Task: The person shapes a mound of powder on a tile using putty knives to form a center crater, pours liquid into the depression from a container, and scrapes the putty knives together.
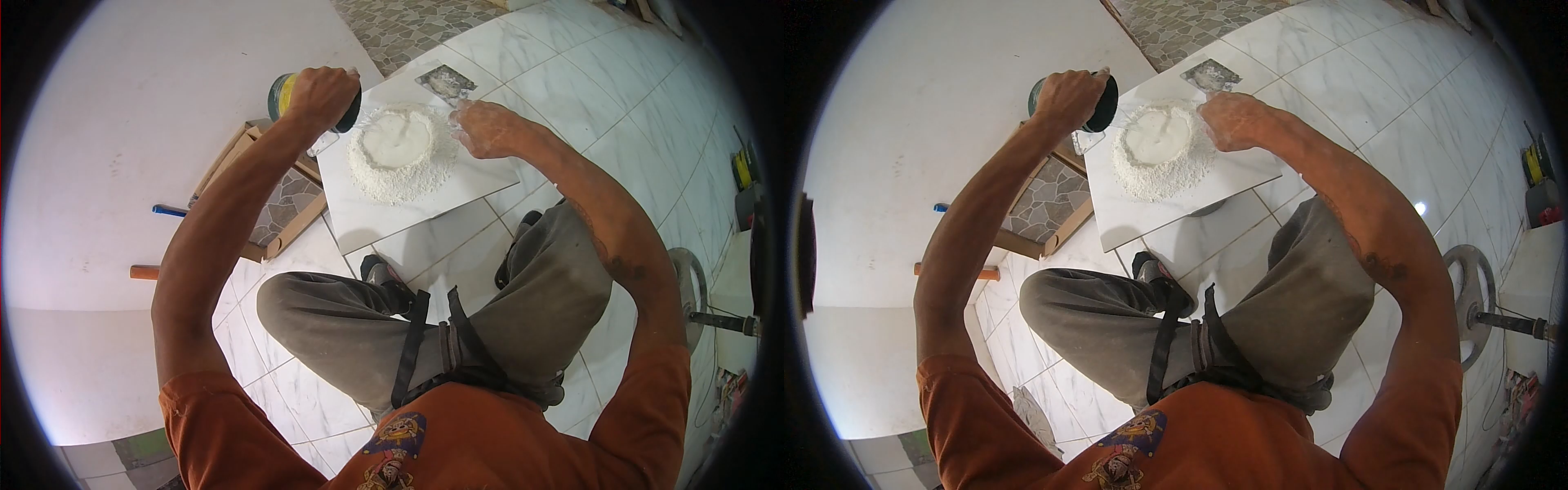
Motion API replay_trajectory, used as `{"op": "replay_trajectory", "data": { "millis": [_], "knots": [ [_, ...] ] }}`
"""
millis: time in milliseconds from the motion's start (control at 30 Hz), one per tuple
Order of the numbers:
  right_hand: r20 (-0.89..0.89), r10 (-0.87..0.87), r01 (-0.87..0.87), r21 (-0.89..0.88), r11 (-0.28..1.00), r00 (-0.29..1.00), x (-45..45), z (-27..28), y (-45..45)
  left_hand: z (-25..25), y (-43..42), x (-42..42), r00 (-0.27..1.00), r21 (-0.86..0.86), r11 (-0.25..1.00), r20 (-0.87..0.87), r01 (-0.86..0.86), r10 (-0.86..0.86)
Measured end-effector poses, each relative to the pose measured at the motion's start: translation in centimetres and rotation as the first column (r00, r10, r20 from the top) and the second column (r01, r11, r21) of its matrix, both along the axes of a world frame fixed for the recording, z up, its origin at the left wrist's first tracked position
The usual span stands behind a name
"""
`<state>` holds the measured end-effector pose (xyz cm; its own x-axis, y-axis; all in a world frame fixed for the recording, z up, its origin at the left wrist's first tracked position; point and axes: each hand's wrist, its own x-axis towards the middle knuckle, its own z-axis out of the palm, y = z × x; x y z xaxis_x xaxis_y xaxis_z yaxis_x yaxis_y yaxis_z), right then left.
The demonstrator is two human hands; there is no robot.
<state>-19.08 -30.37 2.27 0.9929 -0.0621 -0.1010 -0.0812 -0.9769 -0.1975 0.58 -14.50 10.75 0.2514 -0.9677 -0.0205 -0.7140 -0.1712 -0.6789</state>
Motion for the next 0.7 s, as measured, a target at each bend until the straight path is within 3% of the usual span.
{"op": "replay_trajectory", "data": {
  "millis": [333, 433, 700],
  "knots": [
    [0.028, 0.024, -0.023, -0.025, 0.999, 0.999, 0.1, -0.4, -0.1, -0.4, -0.6, -1.2, 0.966, -0.044, 0.977, 0.166, 0.210, -0.200],
    [0.033, 0.020, -0.020, -0.007, 1.000, 0.999, 0.2, -0.5, -0.1, -0.4, -0.9, -1.7, 0.962, 0.070, 0.981, 0.195, 0.179, -0.189],
    [0.024, 0.020, -0.020, 0.026, 0.999, 1.000, 0.1, -0.1, 0.0, -0.3, -1.0, -1.8, 0.966, 0.064, 0.987, 0.204, 0.148, -0.159]
  ]
}}
